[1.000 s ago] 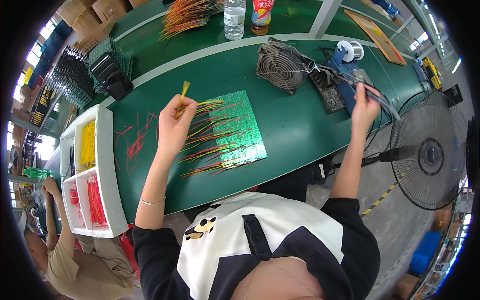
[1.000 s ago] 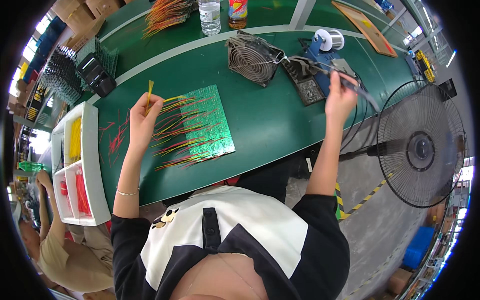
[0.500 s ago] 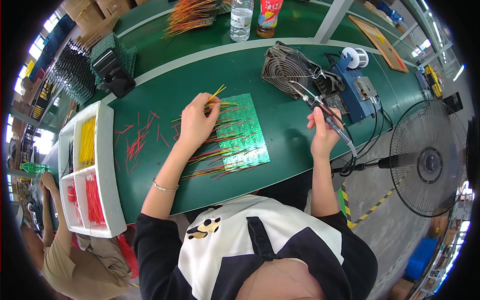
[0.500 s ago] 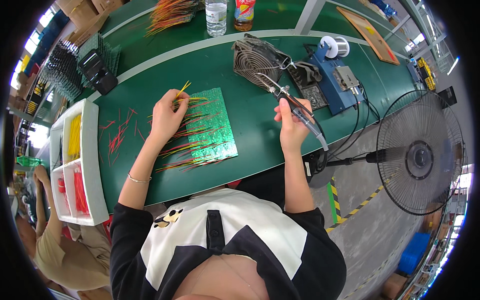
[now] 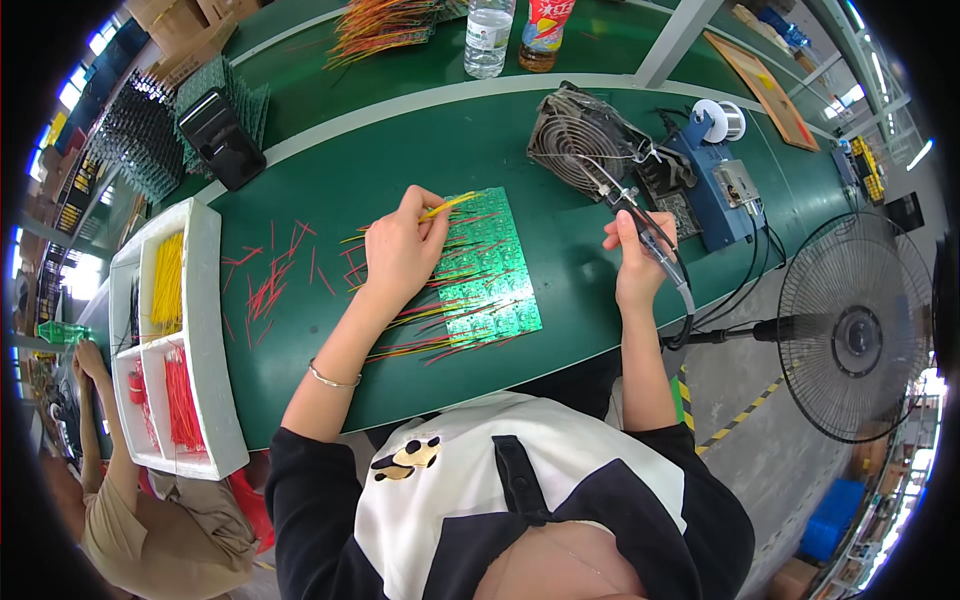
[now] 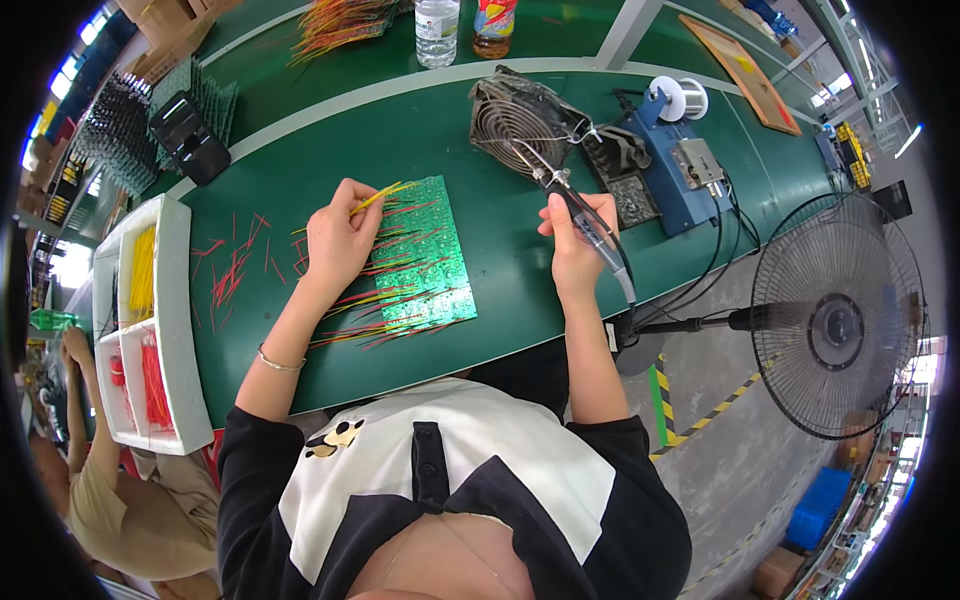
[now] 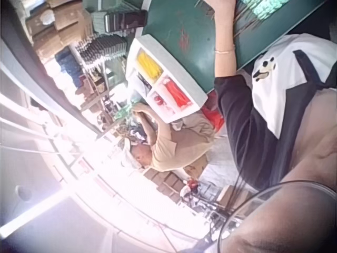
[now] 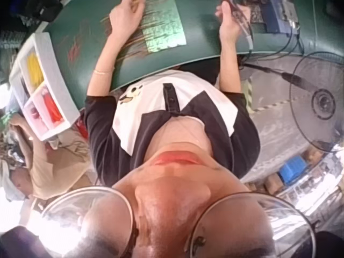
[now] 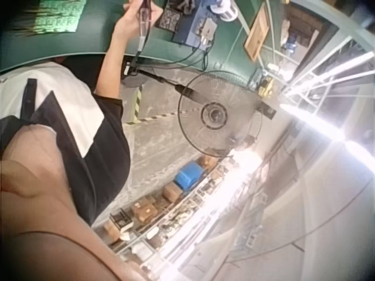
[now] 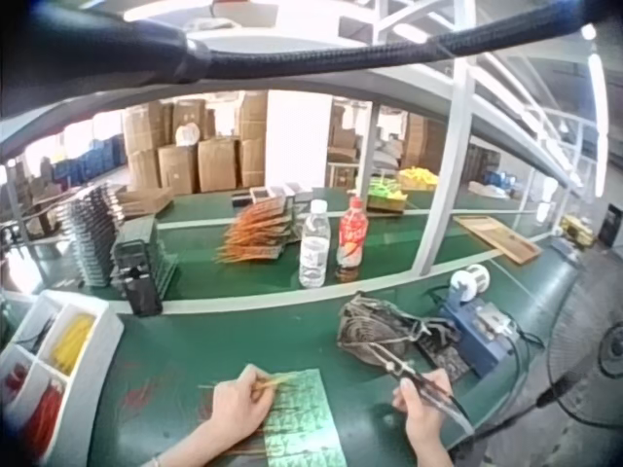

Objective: The person takes wires from a tray by hand, arranges them onto a circuit board, and solders them to the board using a soldering tool.

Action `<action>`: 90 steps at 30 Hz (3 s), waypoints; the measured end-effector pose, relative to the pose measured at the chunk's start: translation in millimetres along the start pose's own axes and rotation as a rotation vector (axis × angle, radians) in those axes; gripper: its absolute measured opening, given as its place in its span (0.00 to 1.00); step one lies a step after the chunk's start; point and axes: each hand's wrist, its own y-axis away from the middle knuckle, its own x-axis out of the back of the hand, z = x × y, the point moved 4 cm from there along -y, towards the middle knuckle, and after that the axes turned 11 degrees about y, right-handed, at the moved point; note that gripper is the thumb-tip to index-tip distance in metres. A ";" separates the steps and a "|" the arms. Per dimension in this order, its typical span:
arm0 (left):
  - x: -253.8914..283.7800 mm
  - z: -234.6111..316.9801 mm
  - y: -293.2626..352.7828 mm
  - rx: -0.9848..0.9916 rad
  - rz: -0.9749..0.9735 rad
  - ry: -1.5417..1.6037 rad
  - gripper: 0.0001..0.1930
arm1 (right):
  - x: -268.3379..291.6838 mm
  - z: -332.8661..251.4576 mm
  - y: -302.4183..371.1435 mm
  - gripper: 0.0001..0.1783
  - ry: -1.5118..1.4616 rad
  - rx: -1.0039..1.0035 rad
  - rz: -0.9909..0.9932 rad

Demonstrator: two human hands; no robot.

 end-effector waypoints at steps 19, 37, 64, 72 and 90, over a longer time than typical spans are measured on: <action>-9.3 -8.7 1.3 -0.142 -0.061 0.118 0.06 | -15.0 2.7 19.7 0.12 -0.040 -0.059 -0.070; -3.4 -19.2 3.5 0.026 -0.075 0.268 0.06 | -10.0 6.8 16.1 0.09 -0.160 -0.182 0.001; -6.8 -27.4 3.1 0.055 -0.015 0.364 0.06 | -16.2 8.2 19.0 0.07 -0.186 -0.198 -0.117; -4.6 -25.9 3.9 0.106 -0.036 0.345 0.06 | -29.4 10.0 27.9 0.11 -0.151 -0.191 -0.254; 0.4 -24.5 6.0 0.173 -0.001 0.340 0.06 | -45.2 3.1 31.6 0.11 -0.120 -0.243 -0.421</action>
